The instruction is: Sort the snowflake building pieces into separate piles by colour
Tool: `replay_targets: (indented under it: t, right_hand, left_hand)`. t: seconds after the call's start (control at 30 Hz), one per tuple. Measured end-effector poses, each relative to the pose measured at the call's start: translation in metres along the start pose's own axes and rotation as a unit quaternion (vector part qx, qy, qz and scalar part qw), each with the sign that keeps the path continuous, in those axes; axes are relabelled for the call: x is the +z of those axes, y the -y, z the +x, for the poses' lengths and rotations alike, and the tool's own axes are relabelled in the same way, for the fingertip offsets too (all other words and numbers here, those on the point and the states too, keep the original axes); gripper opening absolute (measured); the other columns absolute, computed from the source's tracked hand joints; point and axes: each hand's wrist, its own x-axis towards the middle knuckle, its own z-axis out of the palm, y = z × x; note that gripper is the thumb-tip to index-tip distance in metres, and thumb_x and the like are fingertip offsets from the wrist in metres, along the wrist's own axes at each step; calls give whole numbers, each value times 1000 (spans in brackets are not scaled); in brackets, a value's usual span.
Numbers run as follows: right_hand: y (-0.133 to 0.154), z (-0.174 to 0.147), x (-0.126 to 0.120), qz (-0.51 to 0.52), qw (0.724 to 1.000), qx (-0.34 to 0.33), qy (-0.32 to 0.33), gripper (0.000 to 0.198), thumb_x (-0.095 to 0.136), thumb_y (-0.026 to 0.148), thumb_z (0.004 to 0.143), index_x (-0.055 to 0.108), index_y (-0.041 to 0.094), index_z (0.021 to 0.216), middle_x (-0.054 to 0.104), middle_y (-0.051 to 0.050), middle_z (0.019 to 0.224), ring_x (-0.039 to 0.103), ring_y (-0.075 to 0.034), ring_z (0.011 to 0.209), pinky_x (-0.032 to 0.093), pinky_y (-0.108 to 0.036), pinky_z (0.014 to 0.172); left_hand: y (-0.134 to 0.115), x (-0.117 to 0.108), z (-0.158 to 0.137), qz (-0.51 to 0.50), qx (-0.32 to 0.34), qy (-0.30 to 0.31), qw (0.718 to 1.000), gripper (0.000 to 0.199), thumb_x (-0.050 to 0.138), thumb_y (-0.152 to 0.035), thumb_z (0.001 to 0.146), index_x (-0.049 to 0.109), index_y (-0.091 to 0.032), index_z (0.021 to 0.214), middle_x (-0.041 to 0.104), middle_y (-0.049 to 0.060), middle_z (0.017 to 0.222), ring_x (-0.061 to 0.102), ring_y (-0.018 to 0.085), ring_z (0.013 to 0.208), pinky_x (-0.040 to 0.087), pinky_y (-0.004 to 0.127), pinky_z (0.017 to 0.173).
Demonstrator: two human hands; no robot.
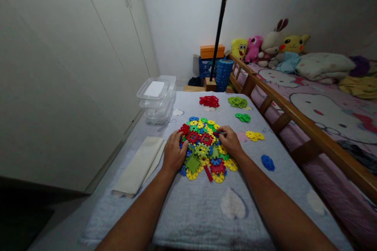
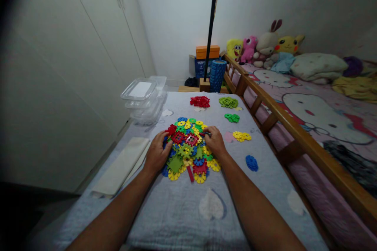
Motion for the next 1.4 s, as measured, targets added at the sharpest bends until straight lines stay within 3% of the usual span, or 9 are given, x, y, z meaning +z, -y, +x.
replay_targets:
  t: [0.1, 0.33, 0.7, 0.83, 1.03, 1.23, 1.4]
  right_hand:
    - [-4, -2, -2, -51, 999, -10, -8, 25, 51, 11, 69, 67, 21, 87, 65, -6, 90, 59, -22, 90, 45, -35, 84]
    - [-7, -3, 0, -110, 994, -13, 12, 9, 61, 17, 74, 66, 22, 79, 61, -6, 87, 56, -24, 89, 43, -38, 85]
    - [1, -3, -5, -8, 997, 44, -59, 11, 54, 27, 76, 64, 22, 78, 61, -4, 80, 57, -21, 76, 45, -33, 70]
    - [-2, 1, -4, 39, 990, 114, -73, 13, 56, 29, 71, 65, 22, 77, 63, -3, 77, 57, -20, 73, 45, -31, 66]
    - [1, 39, -13, 169, 951, 256, -43, 14, 63, 30, 65, 65, 20, 75, 60, 2, 63, 53, -14, 57, 37, -23, 50]
    - [-10, 96, -6, 138, 946, 285, -66, 3, 63, 20, 67, 61, 19, 69, 58, 4, 59, 52, -10, 53, 37, -19, 49]
    - [-19, 128, 16, 102, 948, 294, -69, 11, 63, 10, 63, 63, 18, 70, 53, 7, 53, 47, -9, 49, 33, -18, 47]
  left_hand:
    - [0, 0, 0, 2, 6, 3, 1000, 36, 50, -34, 94, 58, -17, 125, 58, 14, 135, 52, 27, 129, 39, 48, 114]
    - [0, 0, -1, 3, 11, 3, 1000, 35, 51, -34, 94, 58, -18, 124, 58, 13, 134, 52, 27, 129, 39, 49, 114]
    - [4, 0, -2, -9, -4, 4, 1000, 35, 51, -35, 93, 59, -17, 123, 57, 13, 136, 51, 27, 130, 39, 49, 115]
    - [4, -1, -3, -17, -9, 2, 1000, 35, 51, -35, 93, 59, -18, 123, 57, 12, 136, 50, 27, 131, 38, 50, 116]
    - [6, 0, -4, -23, -14, -2, 1000, 34, 52, -36, 92, 60, -20, 121, 57, 12, 137, 50, 28, 132, 38, 51, 116]
    - [7, 0, -5, -25, -20, -7, 999, 33, 52, -36, 92, 61, -21, 120, 57, 11, 136, 51, 28, 132, 38, 51, 116]
    - [6, -1, -5, -23, -22, -2, 1000, 33, 53, -35, 92, 60, -20, 120, 57, 12, 137, 50, 28, 132, 38, 52, 116]
